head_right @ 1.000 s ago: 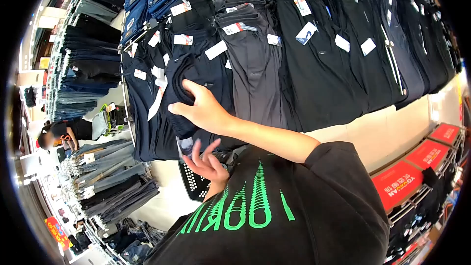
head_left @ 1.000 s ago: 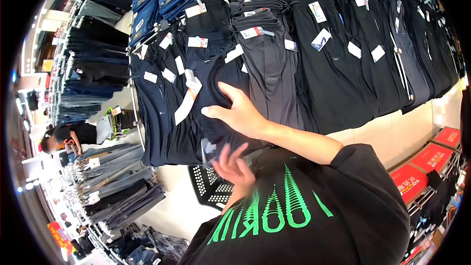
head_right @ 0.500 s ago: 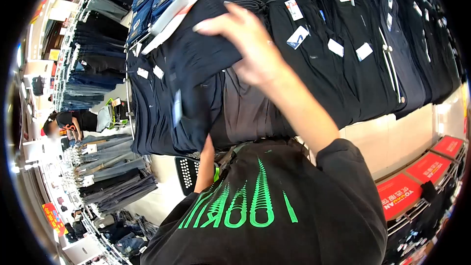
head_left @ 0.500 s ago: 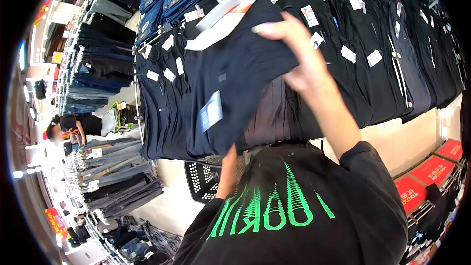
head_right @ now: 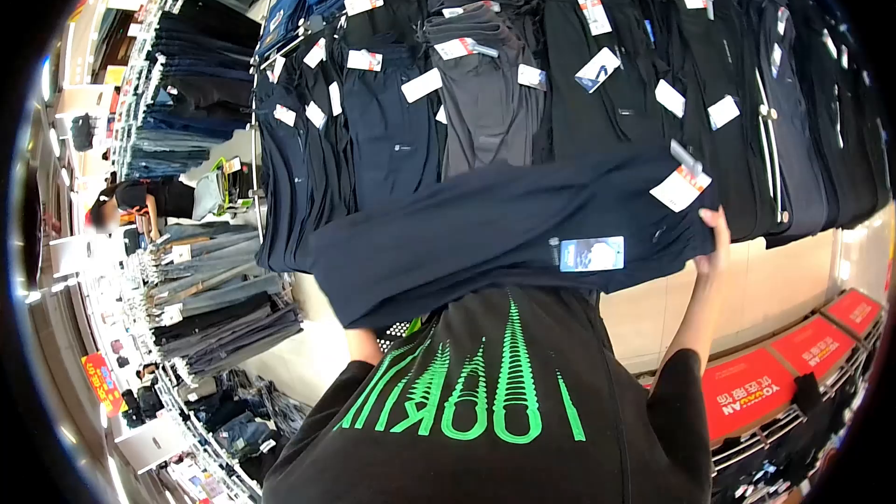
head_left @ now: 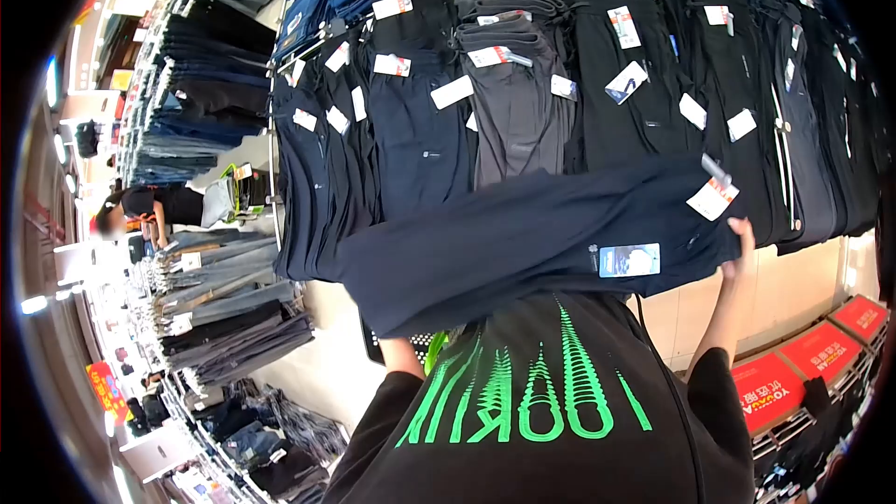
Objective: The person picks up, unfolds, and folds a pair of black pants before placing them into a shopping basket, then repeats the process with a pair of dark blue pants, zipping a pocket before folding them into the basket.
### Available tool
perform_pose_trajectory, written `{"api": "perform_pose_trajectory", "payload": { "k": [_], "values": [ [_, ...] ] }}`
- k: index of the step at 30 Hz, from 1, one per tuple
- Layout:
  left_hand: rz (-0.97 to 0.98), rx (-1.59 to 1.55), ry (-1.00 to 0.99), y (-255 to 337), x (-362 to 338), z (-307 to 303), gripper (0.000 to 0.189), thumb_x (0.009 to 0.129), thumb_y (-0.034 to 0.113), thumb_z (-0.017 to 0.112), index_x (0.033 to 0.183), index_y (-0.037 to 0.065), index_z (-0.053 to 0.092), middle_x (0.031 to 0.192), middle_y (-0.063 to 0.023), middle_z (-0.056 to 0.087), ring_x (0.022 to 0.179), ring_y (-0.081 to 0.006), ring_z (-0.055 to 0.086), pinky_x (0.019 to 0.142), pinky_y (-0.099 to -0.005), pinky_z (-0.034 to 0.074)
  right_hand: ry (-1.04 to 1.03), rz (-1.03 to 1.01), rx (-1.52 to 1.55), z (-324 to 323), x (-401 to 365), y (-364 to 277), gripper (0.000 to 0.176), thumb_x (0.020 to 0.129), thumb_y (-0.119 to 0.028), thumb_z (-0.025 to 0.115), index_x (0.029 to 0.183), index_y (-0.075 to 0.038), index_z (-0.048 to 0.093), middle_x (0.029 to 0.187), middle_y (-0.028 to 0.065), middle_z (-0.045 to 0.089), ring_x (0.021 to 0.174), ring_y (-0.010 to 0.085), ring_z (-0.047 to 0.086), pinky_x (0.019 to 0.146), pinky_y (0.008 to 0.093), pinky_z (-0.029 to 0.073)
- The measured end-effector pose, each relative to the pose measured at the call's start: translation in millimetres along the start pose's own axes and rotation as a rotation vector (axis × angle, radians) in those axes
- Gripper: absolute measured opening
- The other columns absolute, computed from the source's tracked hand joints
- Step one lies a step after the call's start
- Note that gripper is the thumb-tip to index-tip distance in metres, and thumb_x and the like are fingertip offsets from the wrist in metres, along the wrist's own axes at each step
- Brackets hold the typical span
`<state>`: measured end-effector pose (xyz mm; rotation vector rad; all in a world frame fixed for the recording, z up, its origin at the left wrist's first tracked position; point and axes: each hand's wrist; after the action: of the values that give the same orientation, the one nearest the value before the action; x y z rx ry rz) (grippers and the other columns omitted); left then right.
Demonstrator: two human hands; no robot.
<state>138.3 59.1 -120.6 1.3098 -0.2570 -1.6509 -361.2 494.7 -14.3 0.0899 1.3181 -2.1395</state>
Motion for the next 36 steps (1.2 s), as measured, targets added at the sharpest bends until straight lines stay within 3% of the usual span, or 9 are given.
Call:
{"api": "perform_pose_trajectory", "payload": {
  "k": [3, 6, 9, 10, 13, 21, 25, 29, 36],
  "values": [
    [-0.052, -0.029, 0.014, -14.9, 18.3, -19.6, 0.044, 0.091, 0.024, 0.051, 0.126, -0.002, 0.044, 0.132, -0.0161, 0.046, 0.118, -0.0286, 0.046, 0.104, -0.0385, 0.032, 0.203, 0.25, -0.057, -46.2, 8.9, 53.6, 0.049, 0.077, -0.014, 0.061, 0.123, -0.001, 0.048, 0.113, 0.0104, 0.058, 0.096, 0.0191, 0.059, 0.085, 0.0297, 0.047],
    [-0.065, -0.039, 0.034, -21.7, 17.6, -35.4, 0.044, 0.091, 0.025, 0.051, 0.125, -0.002, 0.045, 0.132, -0.0159, 0.046, 0.118, -0.0286, 0.046, 0.104, -0.0388, 0.032, 0.062, 0.278, -0.167, -51.1, 16.0, 36.3, 0.049, 0.076, -0.015, 0.062, 0.121, 0.0, 0.048, 0.111, 0.0071, 0.058, 0.096, 0.0164, 0.058, 0.084, 0.0284, 0.046],
    [-0.058, -0.041, 0.048, -8.9, -1.6, -50.2, 0.044, 0.091, 0.026, 0.051, 0.125, -0.002, 0.045, 0.131, -0.0158, 0.047, 0.118, -0.0286, 0.047, 0.104, -0.039, 0.033, 0.016, 0.386, -0.811, -70.5, 37.7, 17.0, 0.035, 0.076, -0.014, 0.062, 0.108, -0.006, 0.052, 0.098, 0.0017, 0.058, 0.094, 0.0138, 0.054, 0.085, 0.0297, 0.04],
    [-0.049, -0.042, 0.052, -2.8, -8.0, -57.0, 0.044, 0.091, 0.026, 0.051, 0.124, -0.002, 0.046, 0.131, -0.0157, 0.047, 0.117, -0.0286, 0.047, 0.104, -0.0391, 0.033, 0.178, 0.428, -0.907, -12.1, 24.8, -5.5, 0.031, 0.076, -0.012, 0.062, 0.104, -0.007, 0.051, 0.097, 0.0025, 0.056, 0.091, 0.0134, 0.052, 0.084, 0.0299, 0.038],
    [-0.019, -0.068, 0.061, 15.9, -18.4, -78.7, 0.043, 0.091, 0.027, 0.051, 0.124, -0.002, 0.047, 0.13, -0.0155, 0.048, 0.117, -0.0286, 0.047, 0.103, -0.0394, 0.033, -0.097, 0.583, -0.867, -34.1, 50.2, -12.3, 0.041, 0.078, -0.016, 0.064, 0.113, -0.002, 0.048, 0.106, 0.0055, 0.053, 0.104, 0.0156, 0.05, 0.081, 0.0327, 0.046],
    [0.035, -0.178, 0.055, 53.3, -16.3, -111.1, 0.043, 0.091, 0.029, 0.051, 0.122, -0.002, 0.049, 0.129, -0.0151, 0.049, 0.117, -0.0287, 0.048, 0.103, -0.0401, 0.034, 0.013, 0.63, -1.118, 3.3, 91.3, -1.5, 0.067, 0.083, -0.05, 0.058, 0.127, -0.001, 0.046, 0.125, 0.0167, 0.048, 0.11, 0.0293, 0.05, 0.082, 0.0374, 0.05],
    [0.043, -0.236, 0.045, 68.0, -5.7, -124.8, 0.043, 0.092, 0.03, 0.051, 0.121, -0.002, 0.05, 0.129, -0.0148, 0.05, 0.116, -0.0287, 0.049, 0.103, -0.0405, 0.034, 0.013, 0.5, -1.335, 19.6, 111.9, 29.6, 0.066, 0.082, -0.051, 0.059, 0.122, 0.001, 0.052, 0.114, 0.0139, 0.057, 0.102, 0.0242, 0.055, 0.081, 0.0356, 0.049],
    [-0.005, -0.281, 0.058, 74.6, 10.9, -140.2, 0.043, 0.092, 0.031, 0.051, 0.12, -0.002, 0.051, 0.128, -0.0146, 0.051, 0.116, -0.0288, 0.049, 0.103, -0.0408, 0.035, -0.021, 0.159, -1.585, -49.9, 168.3, 93.1, 0.072, 0.073, -0.05, 0.069, 0.118, 0.004, 0.053, 0.102, 0.0153, 0.061, 0.09, 0.0242, 0.059, 0.081, 0.0339, 0.046],
    [0.043, -0.192, 0.161, 78.5, 44.3, -141.9, 0.048, 0.093, 0.039, 0.046, 0.125, 0.003, 0.049, 0.132, -0.0126, 0.048, 0.124, -0.0284, 0.042, 0.105, -0.0487, 0.03, -0.031, -0.16, -1.778, 12.5, 141.4, 80.4, 0.048, 0.069, -0.035, 0.075, 0.083, 0.002, 0.048, 0.08, 0.0204, 0.058, 0.078, 0.0316, 0.059, 0.068, 0.0397, 0.044]
  ]
}}
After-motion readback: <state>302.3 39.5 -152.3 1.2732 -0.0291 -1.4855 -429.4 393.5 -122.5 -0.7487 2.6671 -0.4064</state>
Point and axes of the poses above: each hand's wrist, its own x-axis towards the middle knuckle, its own z-axis out of the palm, y = z × x
